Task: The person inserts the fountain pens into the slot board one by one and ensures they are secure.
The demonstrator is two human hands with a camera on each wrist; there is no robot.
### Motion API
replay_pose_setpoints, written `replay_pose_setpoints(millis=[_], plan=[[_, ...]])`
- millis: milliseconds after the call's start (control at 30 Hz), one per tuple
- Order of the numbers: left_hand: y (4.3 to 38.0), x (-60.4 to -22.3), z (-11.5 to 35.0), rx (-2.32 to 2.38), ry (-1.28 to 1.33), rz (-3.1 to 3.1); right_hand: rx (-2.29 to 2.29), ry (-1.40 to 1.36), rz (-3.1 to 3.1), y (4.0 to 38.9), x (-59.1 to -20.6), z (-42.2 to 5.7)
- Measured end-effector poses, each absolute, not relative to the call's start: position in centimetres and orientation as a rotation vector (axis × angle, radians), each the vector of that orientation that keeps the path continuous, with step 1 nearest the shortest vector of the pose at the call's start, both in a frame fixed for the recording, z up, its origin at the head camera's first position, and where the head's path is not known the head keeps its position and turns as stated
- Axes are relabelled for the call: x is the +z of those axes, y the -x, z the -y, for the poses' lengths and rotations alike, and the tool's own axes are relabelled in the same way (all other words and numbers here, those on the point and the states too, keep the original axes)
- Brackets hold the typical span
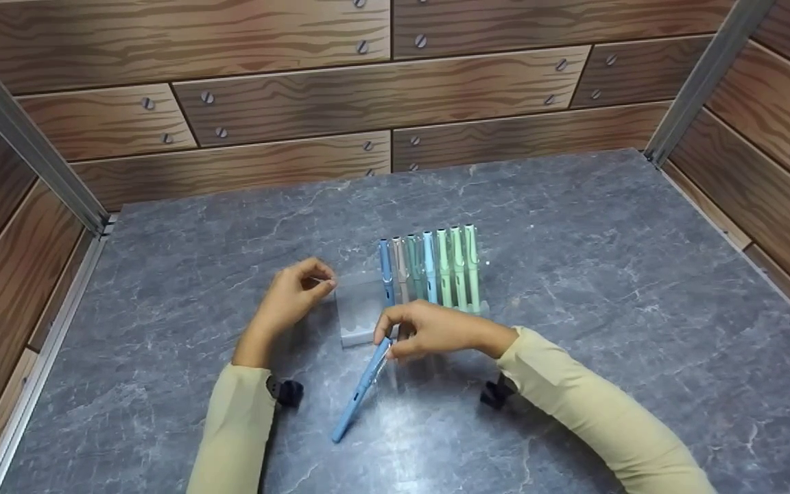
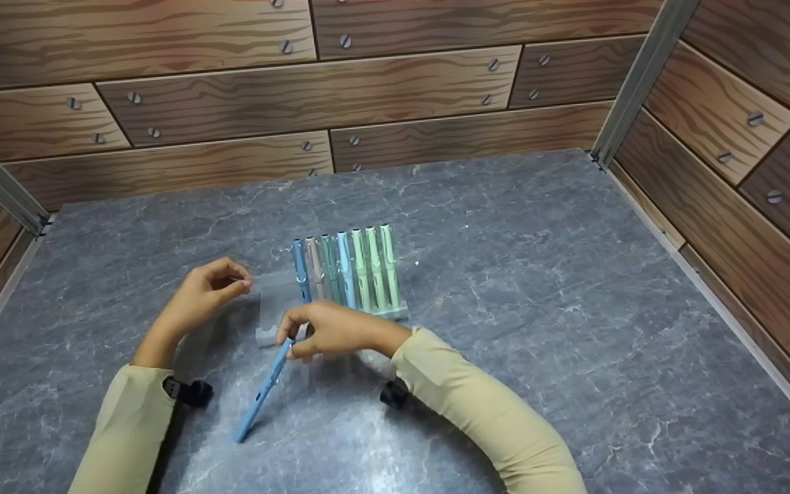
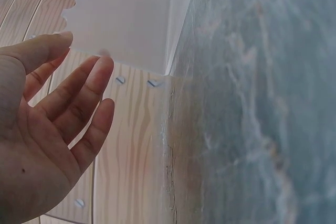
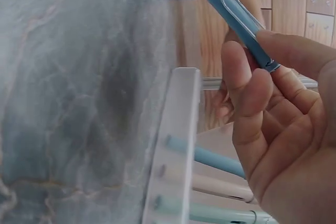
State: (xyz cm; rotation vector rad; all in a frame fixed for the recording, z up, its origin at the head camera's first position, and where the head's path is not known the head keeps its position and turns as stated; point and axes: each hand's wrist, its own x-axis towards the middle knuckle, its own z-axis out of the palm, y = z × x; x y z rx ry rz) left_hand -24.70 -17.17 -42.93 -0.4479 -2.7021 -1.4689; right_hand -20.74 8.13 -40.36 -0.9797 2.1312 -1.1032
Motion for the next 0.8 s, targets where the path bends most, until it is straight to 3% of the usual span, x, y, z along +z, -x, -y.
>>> replay_pose_setpoints(millis=[800], plan=[[24.7,-43.0,17.1,-1.470,0.435,2.714,-1.531,0.944,-2.150,21.4,-38.2,-9.2]])
